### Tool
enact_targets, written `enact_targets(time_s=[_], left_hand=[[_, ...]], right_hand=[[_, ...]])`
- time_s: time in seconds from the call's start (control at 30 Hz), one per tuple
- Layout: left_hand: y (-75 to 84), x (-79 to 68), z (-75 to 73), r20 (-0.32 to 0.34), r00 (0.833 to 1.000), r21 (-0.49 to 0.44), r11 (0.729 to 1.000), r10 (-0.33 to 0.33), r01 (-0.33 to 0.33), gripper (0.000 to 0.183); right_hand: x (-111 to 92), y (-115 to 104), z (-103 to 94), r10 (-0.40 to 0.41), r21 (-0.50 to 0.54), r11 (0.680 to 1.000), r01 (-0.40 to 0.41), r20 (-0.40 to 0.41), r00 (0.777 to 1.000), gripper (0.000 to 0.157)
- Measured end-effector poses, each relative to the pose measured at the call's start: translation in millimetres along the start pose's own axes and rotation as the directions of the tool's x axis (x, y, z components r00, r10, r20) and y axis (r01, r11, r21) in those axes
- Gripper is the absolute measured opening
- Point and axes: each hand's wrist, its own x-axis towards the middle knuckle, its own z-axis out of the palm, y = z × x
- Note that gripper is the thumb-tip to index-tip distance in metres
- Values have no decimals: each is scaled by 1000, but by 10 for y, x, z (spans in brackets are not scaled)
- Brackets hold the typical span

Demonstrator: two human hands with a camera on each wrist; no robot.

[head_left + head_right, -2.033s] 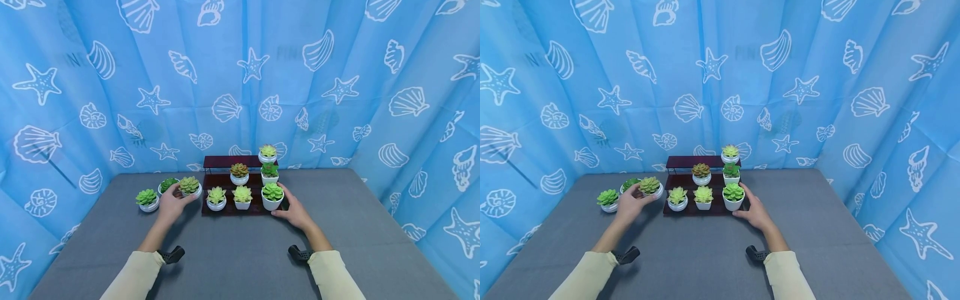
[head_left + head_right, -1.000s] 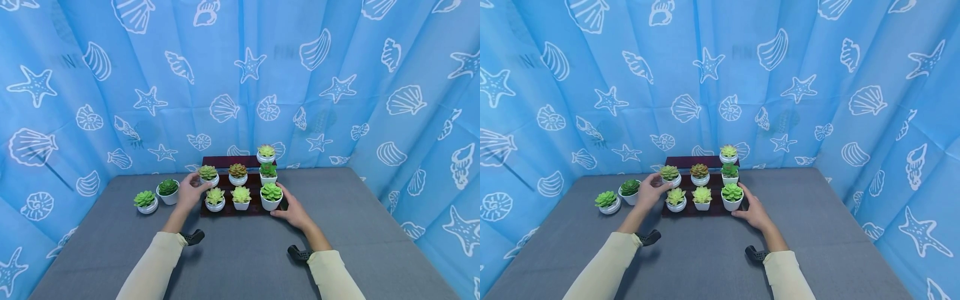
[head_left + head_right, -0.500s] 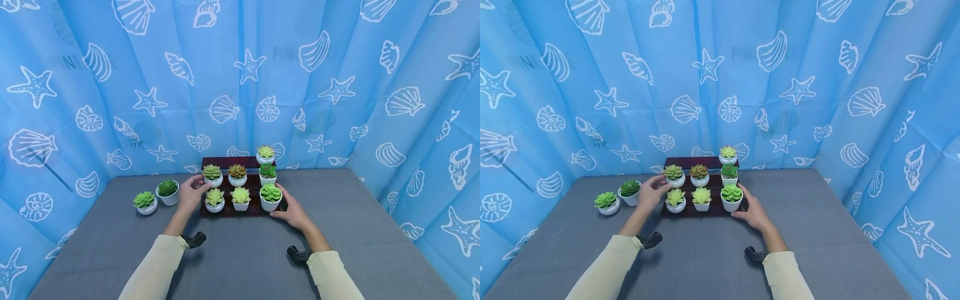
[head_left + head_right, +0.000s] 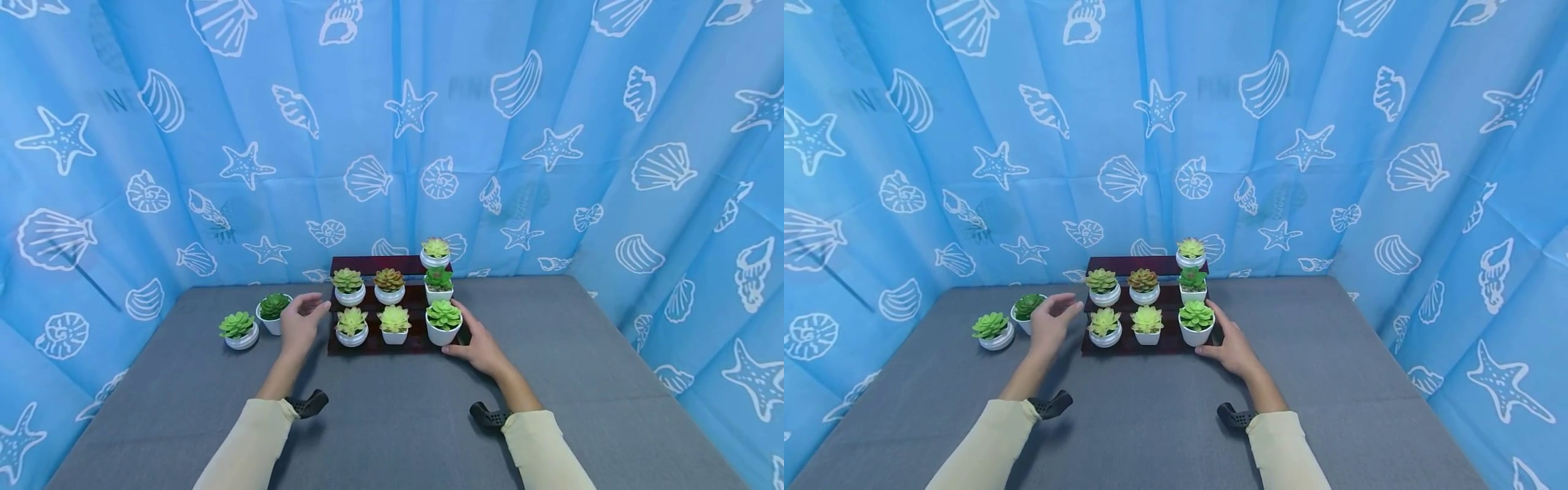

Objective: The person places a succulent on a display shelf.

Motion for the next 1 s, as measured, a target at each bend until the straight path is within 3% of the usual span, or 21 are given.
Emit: enact_targets(time_s=[0.2,0.33,0.43,0.6,0.8,0.87,1.0], left_hand=[[-58,-64,-159,-2,1000,29,999,21,-21,28],[-94,-94,-282,4,994,113,988,108,-108,25],[-85,-110,-395,12,980,154,968,200,-199,23],[-42,-114,-610,17,936,229,910,352,-347,25],[-75,-82,-822,0,899,317,853,438,-416,29],[-115,-61,-878,-14,877,337,828,481,-448,32],[-217,-3,-986,-6,804,379,746,594,-548,37]], right_hand=[[-3,-2,-15,4,-9,1000,-4,-5,1000,98],[-2,2,-18,8,-5,1000,-8,-4,1000,98],[3,-2,-17,6,2,1000,-6,-4,1000,98],[7,1,-12,5,0,1000,-5,-9,1000,98],[3,0,-9,3,-3,1000,-3,-9,1000,98],[0,-6,-6,3,-6,1000,-3,-8,1000,98],[-12,-20,-4,7,-10,1000,-8,-3,1000,98]])
